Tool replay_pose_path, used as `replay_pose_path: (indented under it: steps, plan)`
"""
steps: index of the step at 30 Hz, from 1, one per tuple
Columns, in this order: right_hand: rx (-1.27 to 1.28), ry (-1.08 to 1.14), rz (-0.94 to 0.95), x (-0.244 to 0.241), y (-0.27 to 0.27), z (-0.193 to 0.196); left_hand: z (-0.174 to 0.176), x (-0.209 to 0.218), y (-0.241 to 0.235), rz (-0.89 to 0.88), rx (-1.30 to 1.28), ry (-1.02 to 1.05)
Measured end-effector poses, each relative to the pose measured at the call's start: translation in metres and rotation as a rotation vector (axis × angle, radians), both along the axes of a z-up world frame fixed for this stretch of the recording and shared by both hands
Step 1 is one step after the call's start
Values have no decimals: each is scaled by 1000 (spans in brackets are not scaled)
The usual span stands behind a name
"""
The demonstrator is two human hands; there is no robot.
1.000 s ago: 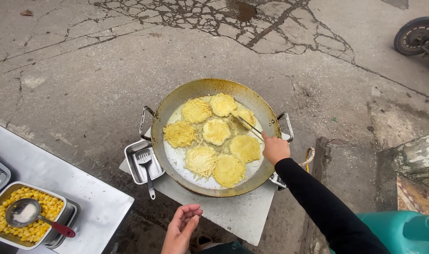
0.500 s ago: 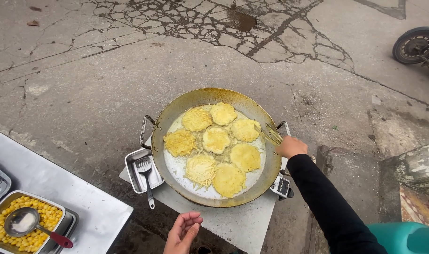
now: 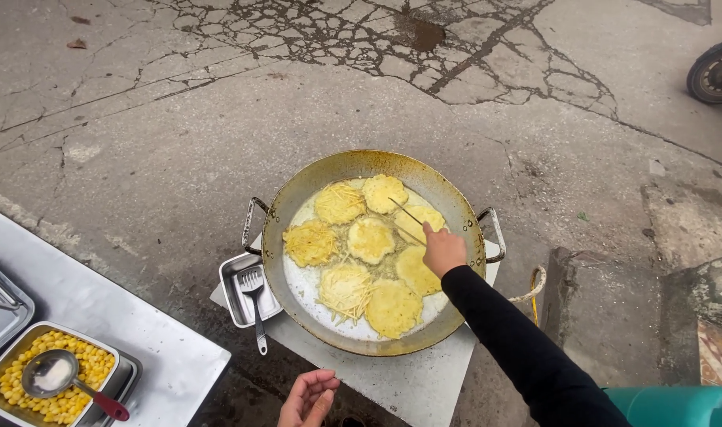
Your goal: Preparing and frying corn cakes in a large pan using batter and corn at an outdoor cooking station.
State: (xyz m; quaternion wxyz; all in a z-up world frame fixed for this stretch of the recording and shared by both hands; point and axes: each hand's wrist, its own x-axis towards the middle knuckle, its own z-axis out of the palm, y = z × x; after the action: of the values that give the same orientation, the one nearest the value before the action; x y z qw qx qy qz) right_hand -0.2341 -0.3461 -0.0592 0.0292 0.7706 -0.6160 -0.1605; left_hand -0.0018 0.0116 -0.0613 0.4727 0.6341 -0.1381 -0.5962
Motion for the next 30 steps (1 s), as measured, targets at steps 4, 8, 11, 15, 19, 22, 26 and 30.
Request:
replay_pose_path:
  steps: [4,8,11,15,19,22,26,30]
  plan:
    - [-86,104,113,21,-22,-49,-22,2,0,79,38,21]
    - [-211,294,165,14,-33,-64,-45,13,8,29,60,19]
    - [-239,384,250,8,-27,-61,-85,29,11,-3,66,101]
    - [-195,328,238,12,-39,-59,-84,29,8,8,70,77]
    - [-27,-1,103,7,-25,7,-57,25,8,46,68,71]
    - [179,-467,-251,5,-8,84,-53,26,6,80,65,40]
    - [480,-1092,-716,-17,-44,57,-23,17,3,124,88,52]
    - [455,-941,-742,-10,-70,31,-27,14,5,139,97,49]
